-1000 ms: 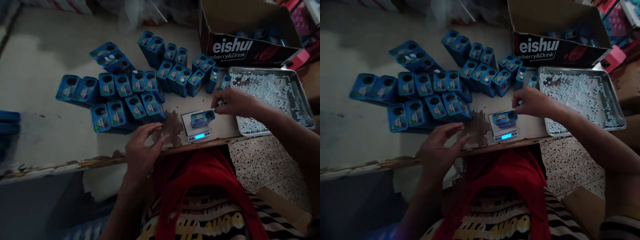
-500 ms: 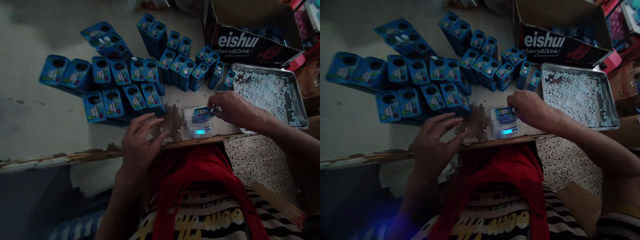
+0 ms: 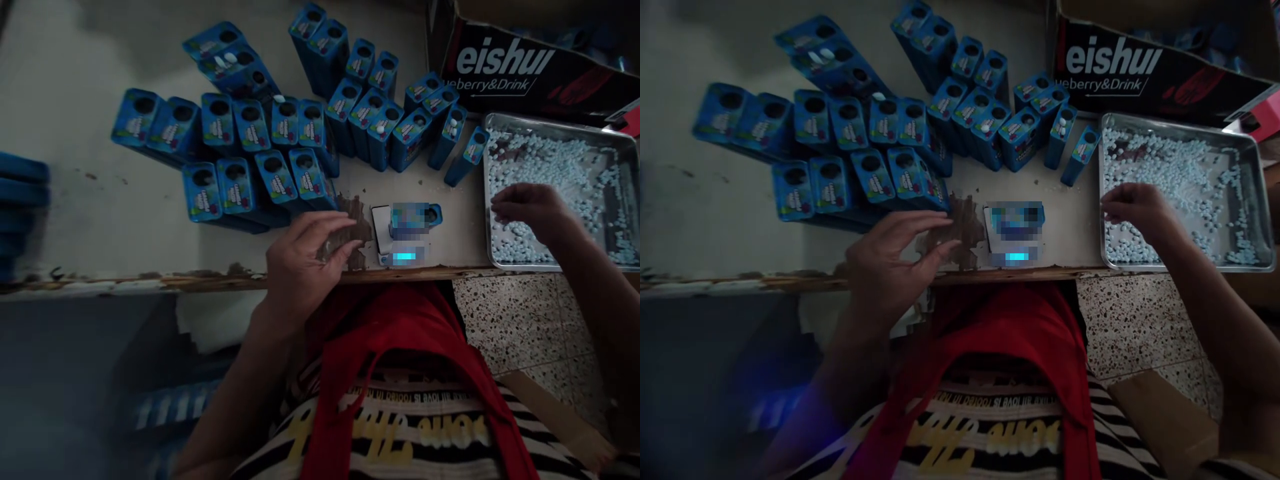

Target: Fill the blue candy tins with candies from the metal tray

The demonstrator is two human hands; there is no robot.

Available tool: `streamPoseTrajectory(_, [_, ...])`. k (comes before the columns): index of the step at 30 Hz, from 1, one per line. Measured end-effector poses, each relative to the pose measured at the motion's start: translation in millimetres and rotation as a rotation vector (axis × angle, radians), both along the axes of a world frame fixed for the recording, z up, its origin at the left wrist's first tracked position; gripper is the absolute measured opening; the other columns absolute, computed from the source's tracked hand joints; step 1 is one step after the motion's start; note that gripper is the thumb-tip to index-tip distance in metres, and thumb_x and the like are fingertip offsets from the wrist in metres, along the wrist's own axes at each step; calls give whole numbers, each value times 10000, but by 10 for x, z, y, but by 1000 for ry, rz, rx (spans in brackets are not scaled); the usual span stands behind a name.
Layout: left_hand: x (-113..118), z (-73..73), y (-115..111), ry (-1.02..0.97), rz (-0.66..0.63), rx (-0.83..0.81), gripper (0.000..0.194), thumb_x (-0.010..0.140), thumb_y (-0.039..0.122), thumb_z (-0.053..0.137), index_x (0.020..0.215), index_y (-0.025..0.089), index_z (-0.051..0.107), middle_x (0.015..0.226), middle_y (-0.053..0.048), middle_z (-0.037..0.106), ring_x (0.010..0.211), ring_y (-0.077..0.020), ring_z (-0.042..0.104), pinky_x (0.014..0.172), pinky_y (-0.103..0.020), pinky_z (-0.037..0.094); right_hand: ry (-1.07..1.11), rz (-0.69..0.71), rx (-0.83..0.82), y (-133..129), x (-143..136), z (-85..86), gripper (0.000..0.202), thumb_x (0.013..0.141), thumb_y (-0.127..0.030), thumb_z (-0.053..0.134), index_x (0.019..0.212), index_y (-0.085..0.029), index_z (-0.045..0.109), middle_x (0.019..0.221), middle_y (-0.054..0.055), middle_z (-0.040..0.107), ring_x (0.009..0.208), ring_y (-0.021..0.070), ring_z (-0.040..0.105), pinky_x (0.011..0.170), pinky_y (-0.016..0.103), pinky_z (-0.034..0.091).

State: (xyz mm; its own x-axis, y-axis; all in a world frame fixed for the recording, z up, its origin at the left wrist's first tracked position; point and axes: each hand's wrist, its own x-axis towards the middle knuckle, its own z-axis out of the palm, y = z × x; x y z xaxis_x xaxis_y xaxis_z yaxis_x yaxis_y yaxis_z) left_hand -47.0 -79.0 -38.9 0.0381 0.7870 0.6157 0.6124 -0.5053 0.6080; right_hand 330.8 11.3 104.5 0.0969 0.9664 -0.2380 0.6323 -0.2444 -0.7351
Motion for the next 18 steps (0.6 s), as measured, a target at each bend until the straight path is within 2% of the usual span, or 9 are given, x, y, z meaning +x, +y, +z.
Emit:
streamPoseTrajectory(2, [76,51,26,-15,1,-2,237,977,247,842,1202,241,769,1203,-54,833,1126,-224,813,1023,-348,657,-157,-40,-33,-30,172,-25,132,775,-245,872,848,-172,791,709,40,754,654,155,691,712,355,565])
streamPoseTrajectory(4, [143,106,40,-32,0,-29,264,977,259,837,1232,255,767,1242,-51,825,1179,-243,798,1082,-378,641,-385,-15,-25,-50,331,-11,119,839,-239,825,930,-165,810,777,72,782,703,177,703,766,391,566])
streamPoseTrajectory(7, [218,178,51,-29,14,-42,287,985,287,831,1264,267,764,1272,-46,818,1221,-263,783,1118,-410,630,-817,179,48,-81,623,0,205,950,-304,766,1089,-171,835,1012,166,833,887,280,755,884,484,588])
streamPoseTrajectory(9, [250,205,62,-11,26,-10,277,986,293,834,1254,261,767,1249,-46,824,1192,-255,793,1090,-399,646,-1029,381,132,-117,871,-57,449,989,-430,761,1363,-182,777,1331,249,780,1186,408,737,1013,580,591])
streamPoseTrajectory(11, [273,218,76,6,37,18,264,987,285,835,1241,255,770,1228,-47,831,1164,-245,805,1064,-383,661,-1087,578,202,-155,1134,-179,818,944,-600,801,1633,-221,577,1649,287,578,1493,503,566,1155,674,538])
streamPoseTrajectory(13, [291,225,90,21,48,20,257,990,289,834,1237,250,773,1220,-51,834,1157,-241,809,1057,-376,666,-1058,739,242,-166,1355,-347,1069,885,-746,793,1753,-270,389,1825,269,349,1674,518,354,1276,722,433])
streamPoseTrajectory(16, [316,239,96,51,77,-26,235,1008,335,817,1226,259,774,1218,-45,834,1168,-241,804,1060,-387,666,-959,887,295,-93,1498,-600,1166,884,-881,662,1787,-252,275,1888,277,158,1768,490,146,1357,730,317])
streamPoseTrajectory(18, [328,247,81,56,98,-49,238,1010,370,814,1223,273,770,1220,-36,833,1173,-243,799,1064,-401,663,-885,950,360,0,1460,-724,1184,900,-906,603,1789,-218,231,1885,291,148,1779,473,113,1379,721,280])
